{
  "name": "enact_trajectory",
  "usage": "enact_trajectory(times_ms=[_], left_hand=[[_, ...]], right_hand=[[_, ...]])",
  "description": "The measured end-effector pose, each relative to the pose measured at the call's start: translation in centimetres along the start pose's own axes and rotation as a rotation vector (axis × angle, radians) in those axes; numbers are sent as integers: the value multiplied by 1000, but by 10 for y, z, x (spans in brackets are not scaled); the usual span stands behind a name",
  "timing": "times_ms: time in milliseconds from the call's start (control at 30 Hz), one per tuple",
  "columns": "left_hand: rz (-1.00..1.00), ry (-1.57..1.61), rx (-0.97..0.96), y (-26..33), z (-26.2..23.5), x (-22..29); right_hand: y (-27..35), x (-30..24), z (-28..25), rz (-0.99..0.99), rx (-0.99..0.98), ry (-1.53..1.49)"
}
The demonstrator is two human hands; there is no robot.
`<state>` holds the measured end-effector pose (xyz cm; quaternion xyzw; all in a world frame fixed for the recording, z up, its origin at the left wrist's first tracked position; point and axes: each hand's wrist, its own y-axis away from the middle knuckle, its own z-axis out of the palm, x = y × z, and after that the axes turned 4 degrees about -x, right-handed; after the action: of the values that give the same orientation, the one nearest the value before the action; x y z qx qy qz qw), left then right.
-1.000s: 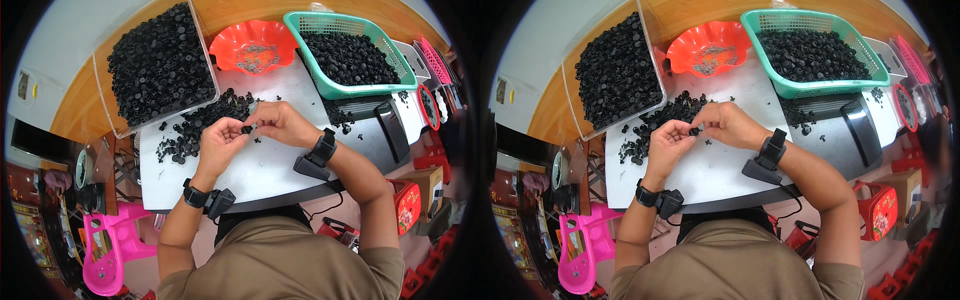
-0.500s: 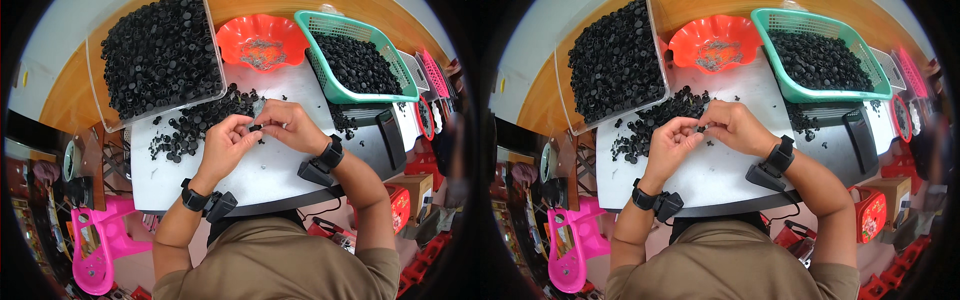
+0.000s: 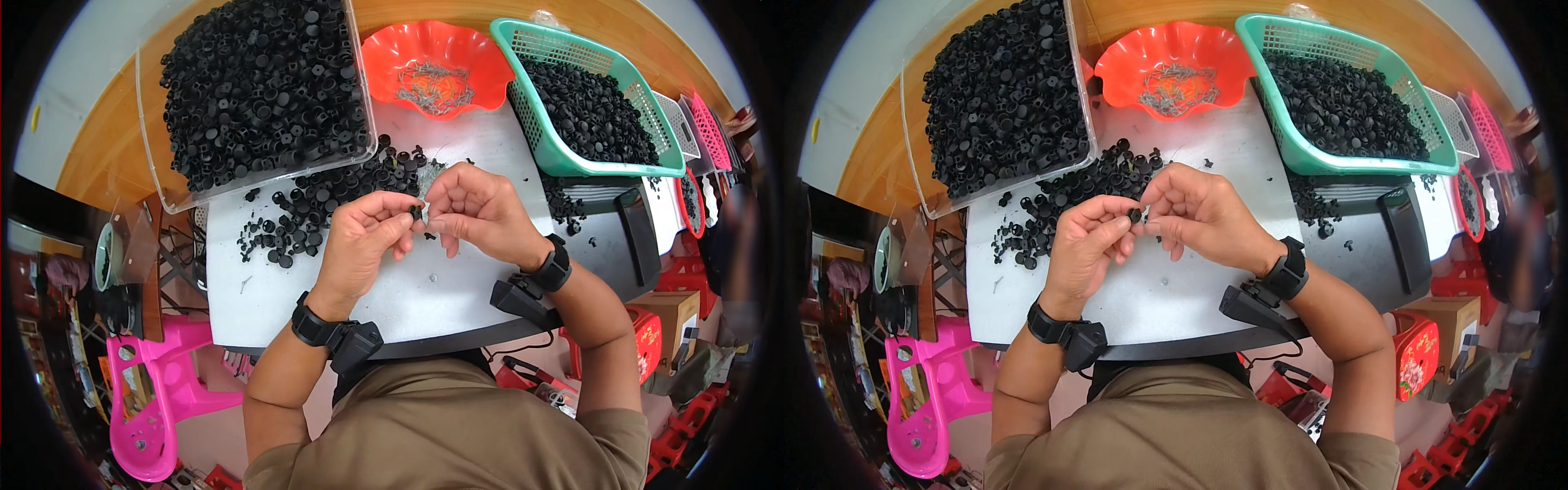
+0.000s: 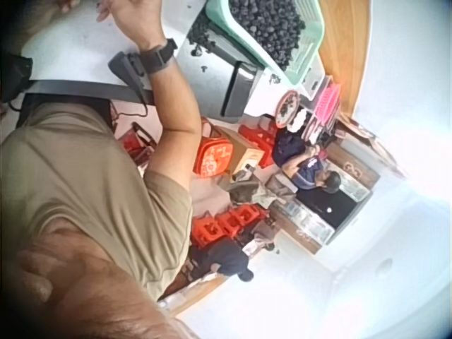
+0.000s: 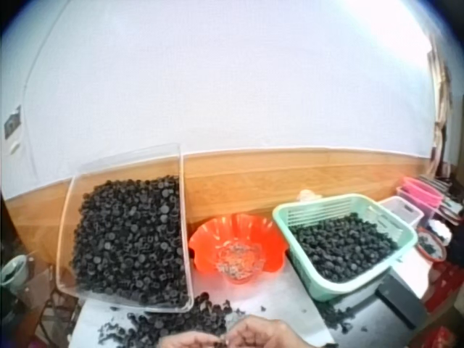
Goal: Assembling small black plastic components by hand at a workstation.
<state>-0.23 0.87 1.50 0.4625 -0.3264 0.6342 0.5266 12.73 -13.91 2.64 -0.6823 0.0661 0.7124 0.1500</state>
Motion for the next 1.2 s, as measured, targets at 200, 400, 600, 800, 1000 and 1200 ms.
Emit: enact_trajectory(times_ms=[200, 400, 600, 800, 1000, 1200], left_hand=[[62, -134, -6, 1, 2, -1], [229, -330, -45, 1, 4, -3], [460, -642, -37, 1, 7, -3], [96, -93, -45, 4, 8, 1], [-44, 240, -71, 5, 0, -9], [-67, 207, -48, 4, 2, -10]], right_hand=[[-1, -3, 3, 19, 4, -23], [-1, -3, 2, 57, 3, -88], [-1, -4, 5, 88, 37, -168], [-1, 7, -4, -47, 76, -133], [-6, 5, -5, -361, -16, 430], [-4, 9, 1, -358, 110, 391]])
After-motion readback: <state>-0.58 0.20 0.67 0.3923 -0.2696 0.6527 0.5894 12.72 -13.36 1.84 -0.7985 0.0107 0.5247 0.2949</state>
